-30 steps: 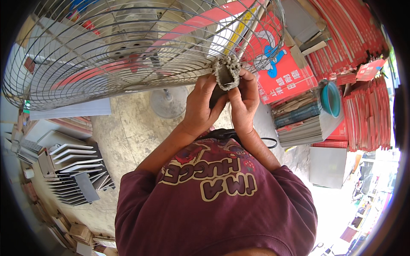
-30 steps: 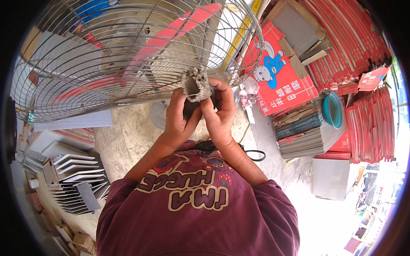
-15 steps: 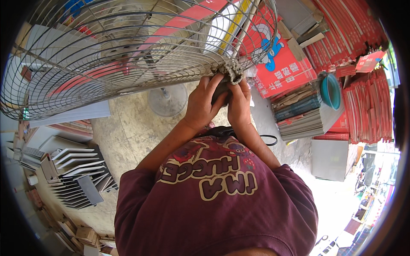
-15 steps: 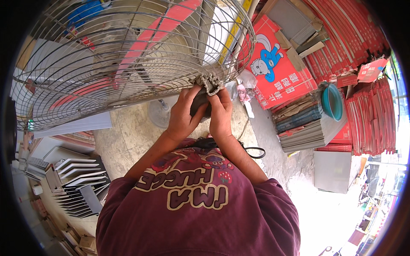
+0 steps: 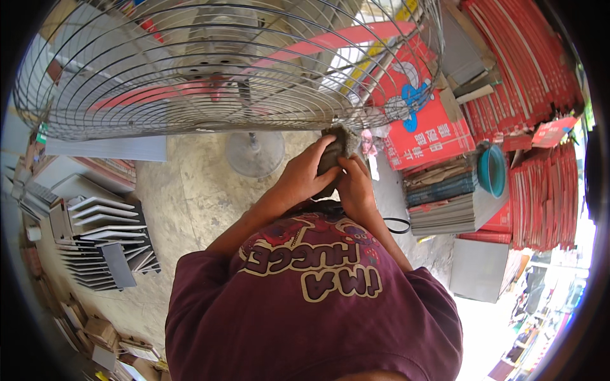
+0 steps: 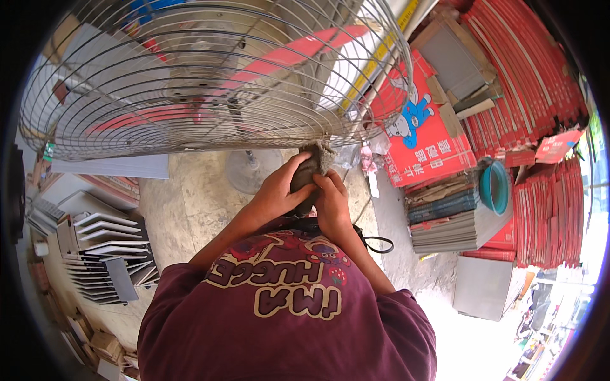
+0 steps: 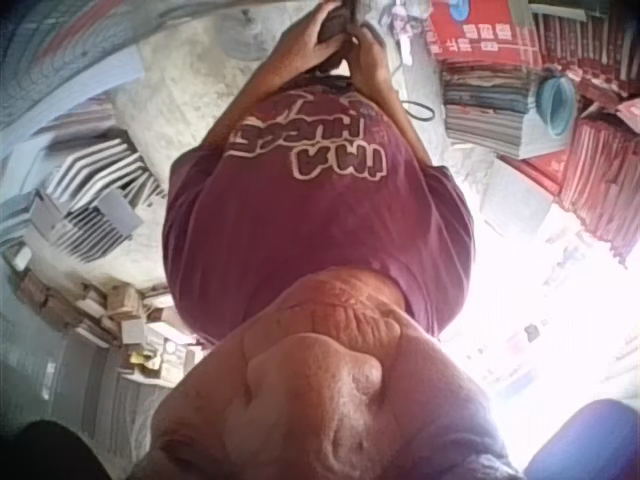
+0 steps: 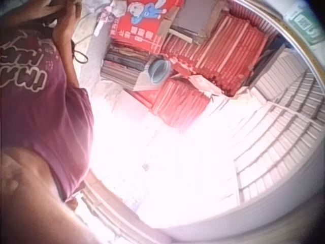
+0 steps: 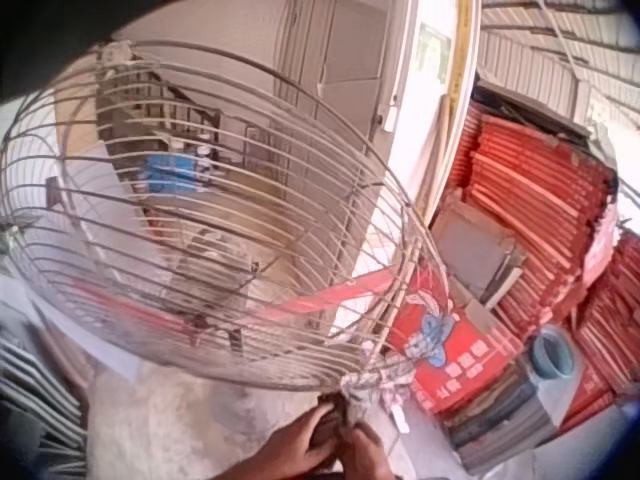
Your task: The person cleans the metal mesh cover of a floor fan with a cloth by hand.
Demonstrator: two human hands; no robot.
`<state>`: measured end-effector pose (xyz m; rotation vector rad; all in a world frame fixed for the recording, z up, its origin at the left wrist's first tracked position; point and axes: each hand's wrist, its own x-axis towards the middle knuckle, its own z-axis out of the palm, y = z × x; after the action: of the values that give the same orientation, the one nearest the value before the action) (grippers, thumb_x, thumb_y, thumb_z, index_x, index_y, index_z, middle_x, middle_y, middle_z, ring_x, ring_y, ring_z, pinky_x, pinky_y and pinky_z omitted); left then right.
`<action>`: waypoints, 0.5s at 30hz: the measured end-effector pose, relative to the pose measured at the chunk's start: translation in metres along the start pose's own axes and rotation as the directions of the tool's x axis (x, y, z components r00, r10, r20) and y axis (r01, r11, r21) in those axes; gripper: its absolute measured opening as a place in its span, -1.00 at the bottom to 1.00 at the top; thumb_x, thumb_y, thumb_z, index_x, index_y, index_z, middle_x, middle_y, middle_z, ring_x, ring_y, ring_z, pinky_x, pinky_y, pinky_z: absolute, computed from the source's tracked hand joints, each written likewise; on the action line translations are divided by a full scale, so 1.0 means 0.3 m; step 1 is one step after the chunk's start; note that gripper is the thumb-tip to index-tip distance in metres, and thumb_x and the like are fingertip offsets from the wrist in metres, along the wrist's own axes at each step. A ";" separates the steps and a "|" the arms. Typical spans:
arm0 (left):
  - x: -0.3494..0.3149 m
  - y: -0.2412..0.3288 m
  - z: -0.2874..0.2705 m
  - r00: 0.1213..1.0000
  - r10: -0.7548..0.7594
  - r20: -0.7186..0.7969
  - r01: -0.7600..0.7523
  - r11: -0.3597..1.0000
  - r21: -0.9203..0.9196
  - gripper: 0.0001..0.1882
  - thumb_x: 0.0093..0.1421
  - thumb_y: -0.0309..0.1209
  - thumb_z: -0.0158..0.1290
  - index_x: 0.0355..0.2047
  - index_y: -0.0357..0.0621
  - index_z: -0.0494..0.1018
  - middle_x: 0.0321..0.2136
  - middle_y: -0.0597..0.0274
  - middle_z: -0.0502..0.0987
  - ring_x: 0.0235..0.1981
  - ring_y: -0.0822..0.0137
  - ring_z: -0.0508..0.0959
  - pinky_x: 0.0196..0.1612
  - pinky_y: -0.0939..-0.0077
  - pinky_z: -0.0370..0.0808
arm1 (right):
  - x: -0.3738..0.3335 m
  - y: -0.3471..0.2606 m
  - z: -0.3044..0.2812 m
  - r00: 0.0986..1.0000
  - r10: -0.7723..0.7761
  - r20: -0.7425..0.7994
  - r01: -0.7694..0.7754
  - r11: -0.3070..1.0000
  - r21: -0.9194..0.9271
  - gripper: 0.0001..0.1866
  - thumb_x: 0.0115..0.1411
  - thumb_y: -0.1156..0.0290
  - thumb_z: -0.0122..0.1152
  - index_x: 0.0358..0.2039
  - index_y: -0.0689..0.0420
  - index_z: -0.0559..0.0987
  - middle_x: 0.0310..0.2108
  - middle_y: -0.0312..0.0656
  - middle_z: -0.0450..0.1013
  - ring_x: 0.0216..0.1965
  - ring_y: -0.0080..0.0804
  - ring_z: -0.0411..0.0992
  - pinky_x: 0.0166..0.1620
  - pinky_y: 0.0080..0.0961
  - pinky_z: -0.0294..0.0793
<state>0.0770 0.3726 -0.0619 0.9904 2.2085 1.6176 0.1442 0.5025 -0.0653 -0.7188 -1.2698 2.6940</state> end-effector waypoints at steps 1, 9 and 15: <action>-0.011 0.023 -0.019 1.000 0.010 -0.011 -0.011 1.000 -0.028 -0.37 0.04 -0.41 0.12 0.11 -0.20 0.15 -0.05 -0.09 0.38 -0.03 0.05 0.43 -0.02 0.39 0.35 | -0.022 -0.019 0.034 1.000 -0.021 0.013 0.021 1.000 -0.022 -0.81 0.15 0.49 -0.04 -0.20 0.18 0.33 -0.31 -0.21 0.37 -0.30 -0.44 0.38 -0.27 -0.53 0.39; -0.119 0.089 -0.164 0.939 0.241 -0.244 -0.262 0.963 -0.056 -0.32 -0.05 -0.46 0.19 0.08 -0.22 0.17 -0.12 -0.09 0.42 -0.11 0.00 0.47 -0.10 0.36 0.41 | -0.098 -0.060 0.165 0.874 -0.199 0.443 0.313 0.928 -0.200 -0.50 0.10 0.65 0.09 0.06 0.15 0.22 -0.03 -0.20 0.29 0.00 -0.46 0.27 0.03 -0.49 0.27; -0.180 0.113 -0.238 0.770 0.443 -0.459 -0.448 0.888 0.105 -0.38 -0.11 -0.55 0.20 -0.02 -0.28 0.21 -0.26 -0.05 0.44 -0.29 0.01 0.51 -0.26 0.36 0.43 | -0.110 -0.116 0.324 0.612 -0.334 0.717 0.713 0.625 -0.317 -0.55 0.00 0.65 0.18 -0.04 0.20 0.38 -0.08 -0.15 0.34 -0.02 -0.40 0.30 -0.01 -0.49 0.32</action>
<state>0.0912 0.2898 -0.0158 1.3133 2.3723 2.2947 0.1258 0.4477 0.0265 0.5708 -2.0659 2.0017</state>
